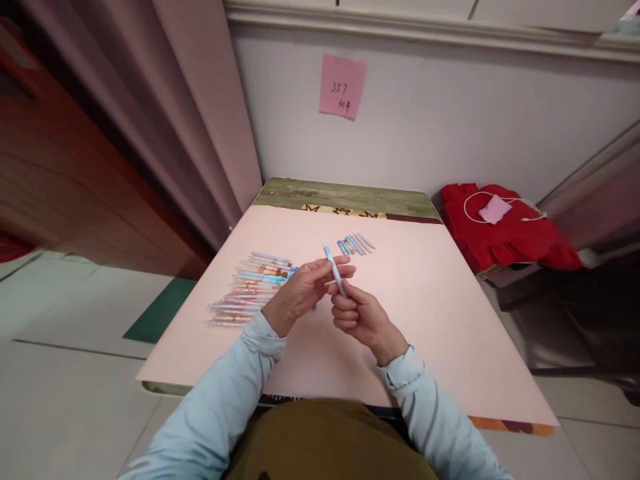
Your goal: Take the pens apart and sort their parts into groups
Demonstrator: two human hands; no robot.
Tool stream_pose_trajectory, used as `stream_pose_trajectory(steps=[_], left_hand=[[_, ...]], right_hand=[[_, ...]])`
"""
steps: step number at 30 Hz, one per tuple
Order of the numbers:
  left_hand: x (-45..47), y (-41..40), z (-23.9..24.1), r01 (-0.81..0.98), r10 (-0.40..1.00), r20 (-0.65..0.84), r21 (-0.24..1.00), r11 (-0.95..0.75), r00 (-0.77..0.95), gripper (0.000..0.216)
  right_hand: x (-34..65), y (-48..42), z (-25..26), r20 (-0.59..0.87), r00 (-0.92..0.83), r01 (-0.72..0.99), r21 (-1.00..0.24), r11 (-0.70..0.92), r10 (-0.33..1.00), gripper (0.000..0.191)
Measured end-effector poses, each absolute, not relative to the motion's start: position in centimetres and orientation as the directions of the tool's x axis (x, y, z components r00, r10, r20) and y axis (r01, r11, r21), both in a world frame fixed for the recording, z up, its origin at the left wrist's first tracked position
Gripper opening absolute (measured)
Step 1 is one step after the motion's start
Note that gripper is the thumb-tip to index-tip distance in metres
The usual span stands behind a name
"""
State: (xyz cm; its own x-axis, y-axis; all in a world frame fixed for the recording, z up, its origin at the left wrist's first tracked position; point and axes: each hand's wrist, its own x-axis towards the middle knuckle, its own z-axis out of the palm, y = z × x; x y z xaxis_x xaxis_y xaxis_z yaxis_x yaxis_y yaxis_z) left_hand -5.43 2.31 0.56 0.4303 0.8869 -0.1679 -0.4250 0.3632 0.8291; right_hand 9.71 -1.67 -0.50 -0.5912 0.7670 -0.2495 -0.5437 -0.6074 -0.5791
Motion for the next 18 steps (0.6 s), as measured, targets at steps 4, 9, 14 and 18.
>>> stream_pose_trajectory(steps=[4,9,14,18], left_hand=[[-4.9,2.3,0.8,-0.378,0.884,-0.172,0.856,0.353,0.435,0.034],[-3.8,2.4,1.4,-0.356,0.933,-0.168,0.891,0.281,0.317,0.027],[-2.7,2.7,1.4,-0.310,0.978,-0.116,0.936,0.167,0.175,0.022],[-2.6,2.4,2.1,-0.278,0.983,-0.115,0.949,0.151,0.142,0.025]], right_hand=[[10.1,-2.0,0.1,-0.245,-0.627,-0.531,-0.560,-0.636,0.739,0.034],[9.8,-2.2,0.6,-0.265,-0.509,-0.548,-0.634,-0.546,0.819,0.042],[9.1,-2.2,-0.1,-0.205,-0.206,-0.378,-0.885,-0.271,0.957,0.046],[8.9,-2.2,-0.3,-0.083,-0.050,-0.200,-0.976,-0.091,0.995,0.044]])
